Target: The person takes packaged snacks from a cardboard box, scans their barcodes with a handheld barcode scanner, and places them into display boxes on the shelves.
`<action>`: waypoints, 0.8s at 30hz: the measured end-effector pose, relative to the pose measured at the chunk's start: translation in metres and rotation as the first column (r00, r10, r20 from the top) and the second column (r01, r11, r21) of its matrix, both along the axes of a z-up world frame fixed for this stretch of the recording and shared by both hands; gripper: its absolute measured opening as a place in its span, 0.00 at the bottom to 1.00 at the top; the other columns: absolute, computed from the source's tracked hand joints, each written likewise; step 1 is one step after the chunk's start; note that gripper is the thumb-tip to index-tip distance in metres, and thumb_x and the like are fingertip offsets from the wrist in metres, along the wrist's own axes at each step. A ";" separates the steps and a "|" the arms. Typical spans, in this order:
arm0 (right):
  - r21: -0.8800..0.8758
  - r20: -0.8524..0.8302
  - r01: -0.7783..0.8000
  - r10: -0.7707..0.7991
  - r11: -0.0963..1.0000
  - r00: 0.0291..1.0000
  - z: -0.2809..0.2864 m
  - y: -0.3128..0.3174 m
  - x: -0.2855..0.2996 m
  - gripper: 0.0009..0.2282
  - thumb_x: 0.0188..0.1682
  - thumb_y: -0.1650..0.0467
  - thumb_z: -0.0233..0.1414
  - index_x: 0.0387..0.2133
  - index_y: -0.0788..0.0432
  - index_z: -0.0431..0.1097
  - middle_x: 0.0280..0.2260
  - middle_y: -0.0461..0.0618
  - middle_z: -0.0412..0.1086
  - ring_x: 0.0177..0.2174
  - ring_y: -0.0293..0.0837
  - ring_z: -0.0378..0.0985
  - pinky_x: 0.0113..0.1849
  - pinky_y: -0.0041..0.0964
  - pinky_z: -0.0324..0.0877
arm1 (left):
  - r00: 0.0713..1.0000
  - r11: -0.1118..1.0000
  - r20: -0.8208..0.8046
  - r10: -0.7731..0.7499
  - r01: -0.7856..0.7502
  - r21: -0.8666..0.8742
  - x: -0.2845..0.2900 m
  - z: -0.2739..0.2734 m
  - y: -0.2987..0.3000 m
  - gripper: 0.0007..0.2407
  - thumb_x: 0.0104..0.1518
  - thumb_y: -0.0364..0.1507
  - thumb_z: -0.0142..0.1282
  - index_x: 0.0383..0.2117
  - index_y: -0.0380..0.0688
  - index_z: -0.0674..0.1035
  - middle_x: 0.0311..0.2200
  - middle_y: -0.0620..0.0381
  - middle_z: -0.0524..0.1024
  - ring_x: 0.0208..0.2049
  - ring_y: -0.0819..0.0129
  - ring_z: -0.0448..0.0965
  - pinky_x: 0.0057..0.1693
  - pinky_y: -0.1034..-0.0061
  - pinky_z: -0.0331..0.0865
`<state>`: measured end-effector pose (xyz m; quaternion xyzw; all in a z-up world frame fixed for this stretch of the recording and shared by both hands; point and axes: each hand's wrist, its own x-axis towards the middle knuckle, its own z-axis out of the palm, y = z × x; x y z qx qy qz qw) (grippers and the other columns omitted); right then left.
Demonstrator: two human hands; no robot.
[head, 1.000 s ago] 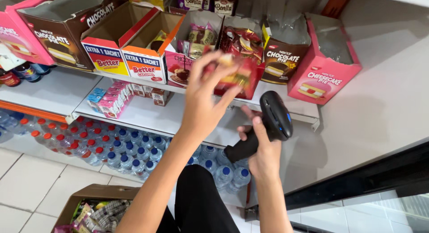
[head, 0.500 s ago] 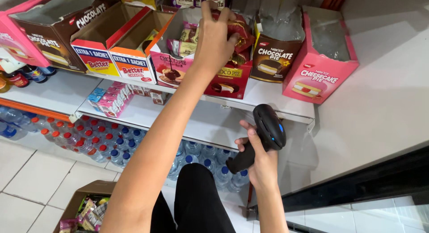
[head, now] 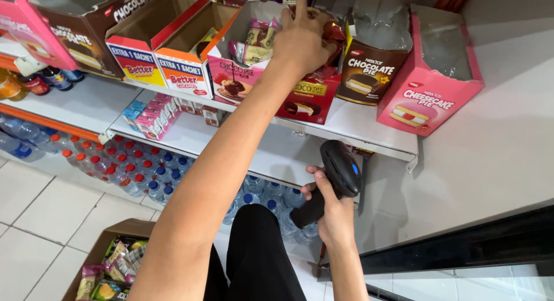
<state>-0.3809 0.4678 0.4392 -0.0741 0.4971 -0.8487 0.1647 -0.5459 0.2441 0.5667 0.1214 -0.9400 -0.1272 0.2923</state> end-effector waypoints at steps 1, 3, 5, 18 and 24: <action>0.002 0.000 -0.001 0.001 1.000 1.000 -0.001 0.000 0.002 0.12 0.50 0.73 0.56 0.46 0.64 0.69 0.40 0.55 0.74 0.28 0.42 0.76 0.30 0.36 0.68 | 1.000 1.000 0.000 0.001 -0.001 0.002 0.002 0.003 -0.001 0.25 0.47 0.43 0.69 0.55 0.63 0.76 0.66 0.45 0.52 0.61 0.30 0.63 0.54 0.50 0.72; 0.029 -0.031 -0.023 0.024 0.999 0.999 -0.003 0.000 0.005 0.10 0.50 0.73 0.56 0.43 0.64 0.70 0.39 0.54 0.74 0.28 0.42 0.76 0.30 0.36 0.68 | 0.998 0.997 0.062 -0.008 0.004 0.072 0.005 0.008 -0.003 0.25 0.48 0.44 0.70 0.54 0.66 0.77 0.68 0.36 0.49 0.57 0.29 0.66 0.54 0.52 0.72; 0.044 -0.014 -0.025 0.025 0.999 1.000 -0.006 -0.002 0.006 0.09 0.50 0.73 0.56 0.41 0.64 0.70 0.39 0.54 0.74 0.28 0.42 0.76 0.30 0.36 0.68 | 0.997 0.988 -0.012 -0.072 0.073 0.137 0.012 0.007 -0.011 0.24 0.50 0.39 0.68 0.54 0.57 0.75 0.64 0.35 0.54 0.54 0.31 0.70 0.54 0.52 0.72; 0.097 0.060 -0.210 0.205 0.973 0.977 -0.044 -0.053 0.050 0.06 0.49 0.77 0.54 0.38 0.63 0.68 0.38 0.55 0.74 0.29 0.43 0.76 0.32 0.36 0.69 | 0.744 0.756 -0.604 -0.287 0.563 0.334 0.211 -0.073 -0.017 0.05 0.61 0.19 0.53 0.40 0.42 0.77 0.38 0.59 0.72 0.34 0.73 0.77 0.41 0.80 0.72; 0.291 -0.108 -0.218 0.258 0.932 0.960 -0.080 -0.091 0.089 0.08 0.49 0.78 0.53 0.41 0.65 0.70 0.40 0.55 0.75 0.28 0.41 0.77 0.32 0.34 0.71 | 0.853 0.605 -0.507 0.121 0.341 0.719 0.361 -0.221 -0.027 0.04 0.63 0.23 0.51 0.29 0.41 0.75 0.34 0.58 0.72 0.35 0.73 0.72 0.43 0.79 0.67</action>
